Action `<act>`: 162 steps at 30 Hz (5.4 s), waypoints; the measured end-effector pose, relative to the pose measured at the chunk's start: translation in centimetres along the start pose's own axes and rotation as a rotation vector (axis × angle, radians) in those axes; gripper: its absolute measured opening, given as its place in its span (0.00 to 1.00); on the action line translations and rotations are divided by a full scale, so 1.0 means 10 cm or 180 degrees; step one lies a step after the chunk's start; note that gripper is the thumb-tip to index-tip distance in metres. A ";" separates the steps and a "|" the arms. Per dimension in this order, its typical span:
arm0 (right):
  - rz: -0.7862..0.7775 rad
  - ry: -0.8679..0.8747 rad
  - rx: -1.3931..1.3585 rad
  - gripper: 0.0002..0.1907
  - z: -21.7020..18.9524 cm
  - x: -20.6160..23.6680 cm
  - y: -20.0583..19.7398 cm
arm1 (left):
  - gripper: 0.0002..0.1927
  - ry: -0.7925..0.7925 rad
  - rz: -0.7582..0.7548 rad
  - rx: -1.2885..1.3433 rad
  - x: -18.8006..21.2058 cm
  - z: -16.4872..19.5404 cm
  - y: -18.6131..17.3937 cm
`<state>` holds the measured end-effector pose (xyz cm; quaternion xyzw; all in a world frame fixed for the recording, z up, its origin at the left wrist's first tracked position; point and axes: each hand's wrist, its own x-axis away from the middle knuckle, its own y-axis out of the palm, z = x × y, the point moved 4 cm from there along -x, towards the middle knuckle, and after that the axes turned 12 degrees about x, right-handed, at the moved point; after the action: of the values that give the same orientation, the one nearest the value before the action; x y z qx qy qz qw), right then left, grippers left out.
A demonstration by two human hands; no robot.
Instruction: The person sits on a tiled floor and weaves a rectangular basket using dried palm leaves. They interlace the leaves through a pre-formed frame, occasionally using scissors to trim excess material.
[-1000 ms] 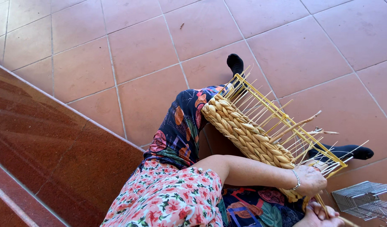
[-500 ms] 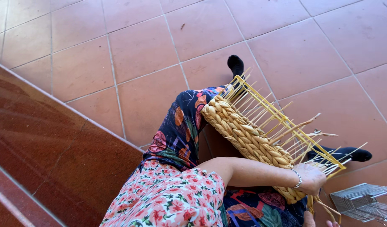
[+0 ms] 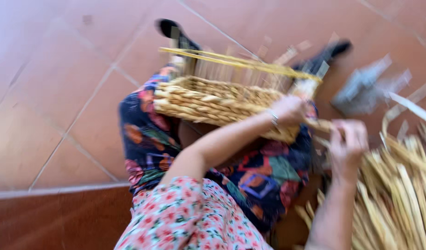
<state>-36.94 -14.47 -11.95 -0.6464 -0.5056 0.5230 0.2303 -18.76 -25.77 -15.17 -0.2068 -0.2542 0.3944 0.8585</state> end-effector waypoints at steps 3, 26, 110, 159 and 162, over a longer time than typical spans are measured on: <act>0.0113 -0.0162 -0.0027 0.03 0.22 -0.18 0.18 | 0.19 0.0493 -0.0186 -0.0714 -0.01 0.05 0.14; -0.2112 0.1686 -0.2624 0.19 0.49 -0.28 0.63 | 0.17 0.0187 0.0813 0.0056 0.70 0.40 -1.23; 0.0216 -0.1044 0.0960 0.21 -3.40 -0.38 -0.78 | 0.33 0.1568 0.1577 -0.0472 2.55 -0.18 -1.77; 0.0144 -0.0234 0.0794 0.20 -2.67 0.20 -0.84 | 0.08 0.1422 0.1710 -0.0167 2.79 0.01 -1.46; -0.0503 0.0391 0.0560 0.22 -2.38 0.61 -0.99 | 0.07 0.1494 0.1645 -0.0069 2.95 0.08 -1.49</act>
<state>-19.77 0.24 1.74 -0.6127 -0.4920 0.5050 0.3571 5.83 -11.61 1.79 -0.3585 0.0066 0.5378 0.7630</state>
